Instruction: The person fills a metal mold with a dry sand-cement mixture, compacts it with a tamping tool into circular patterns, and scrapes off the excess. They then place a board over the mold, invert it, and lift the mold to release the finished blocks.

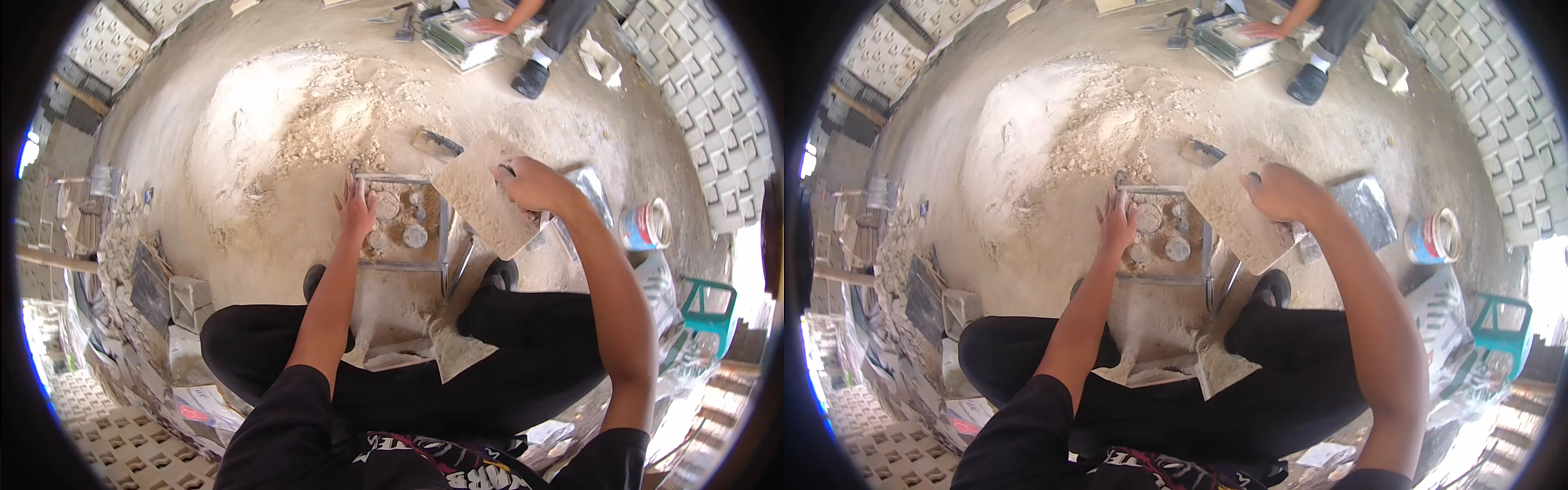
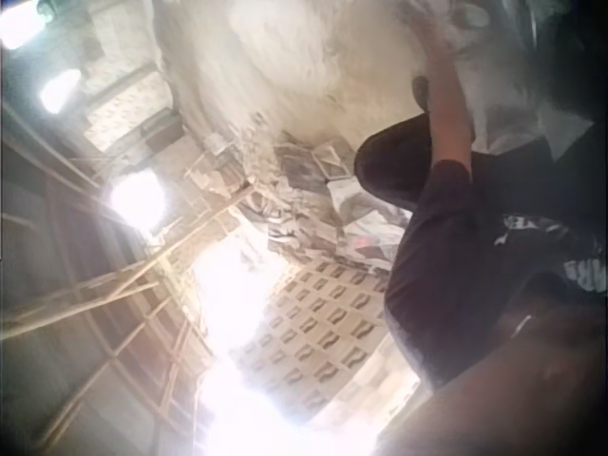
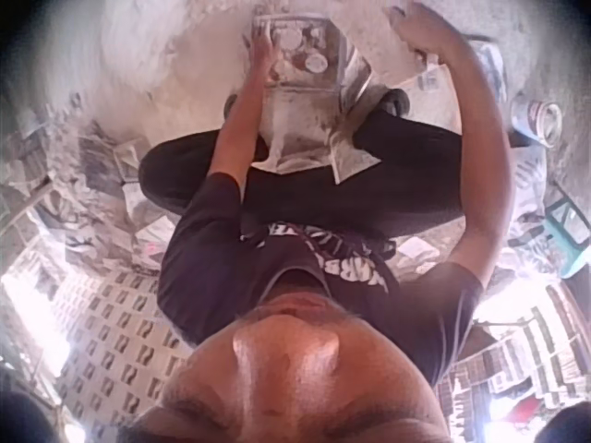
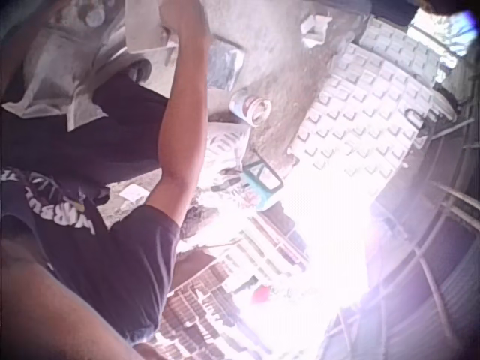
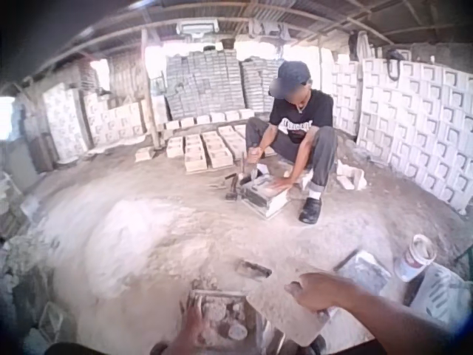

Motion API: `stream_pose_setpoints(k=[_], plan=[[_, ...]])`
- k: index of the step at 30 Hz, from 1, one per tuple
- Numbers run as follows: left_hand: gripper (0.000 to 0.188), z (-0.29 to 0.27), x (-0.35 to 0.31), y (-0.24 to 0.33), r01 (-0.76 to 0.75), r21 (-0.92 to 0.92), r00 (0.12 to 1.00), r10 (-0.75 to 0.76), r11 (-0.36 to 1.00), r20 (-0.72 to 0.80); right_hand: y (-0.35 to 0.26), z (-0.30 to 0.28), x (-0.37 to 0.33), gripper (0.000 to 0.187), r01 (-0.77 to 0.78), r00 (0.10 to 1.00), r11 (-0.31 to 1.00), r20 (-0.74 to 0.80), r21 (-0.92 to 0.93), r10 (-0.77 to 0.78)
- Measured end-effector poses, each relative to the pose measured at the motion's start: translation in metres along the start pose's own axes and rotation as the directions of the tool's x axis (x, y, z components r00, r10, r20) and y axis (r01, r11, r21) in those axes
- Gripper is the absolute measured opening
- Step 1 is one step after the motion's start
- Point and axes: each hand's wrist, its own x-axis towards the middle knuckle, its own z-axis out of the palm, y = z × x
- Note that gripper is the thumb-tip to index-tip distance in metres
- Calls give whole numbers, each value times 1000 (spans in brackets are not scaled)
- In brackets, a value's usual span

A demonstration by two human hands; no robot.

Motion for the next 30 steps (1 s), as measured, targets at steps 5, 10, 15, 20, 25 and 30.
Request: stream_pose_setpoints(k=[5, 10, 15, 20, 25, 30], plan=[[56, 15, 30, -5, 108, -183, 993, -97, 977, 68, 1, 23, 87, 69, -38, 985, 997, -169, -72, 25], [57, 21, 50, -5, 253, -230, 967, -251, 940, 41, -14, 47, 205, 69, 8, 993, 985, -116, -172, -28], [61, 25, 47, -7, 298, -146, 953, -301, 943, -3, -32, 93, 340, 64, 18, 994, 981, -104, -194, -39], [59, 15, 50, -6, 325, -162, 946, -323, 932, 42, -55, 146, 430, 61, 25, 994, 990, -98, -141, -39], [58, 13, 50, -5, 340, -174, 940, -332, 924, 76, -85, 157, 456, 58, -6, 993, 997, -121, -71, -3], [54, 15, 47, -10, 332, -210, 943, -329, 920, 52, -79, 133, 426, 56, 20, 998, 987, -54, -156, -29]])
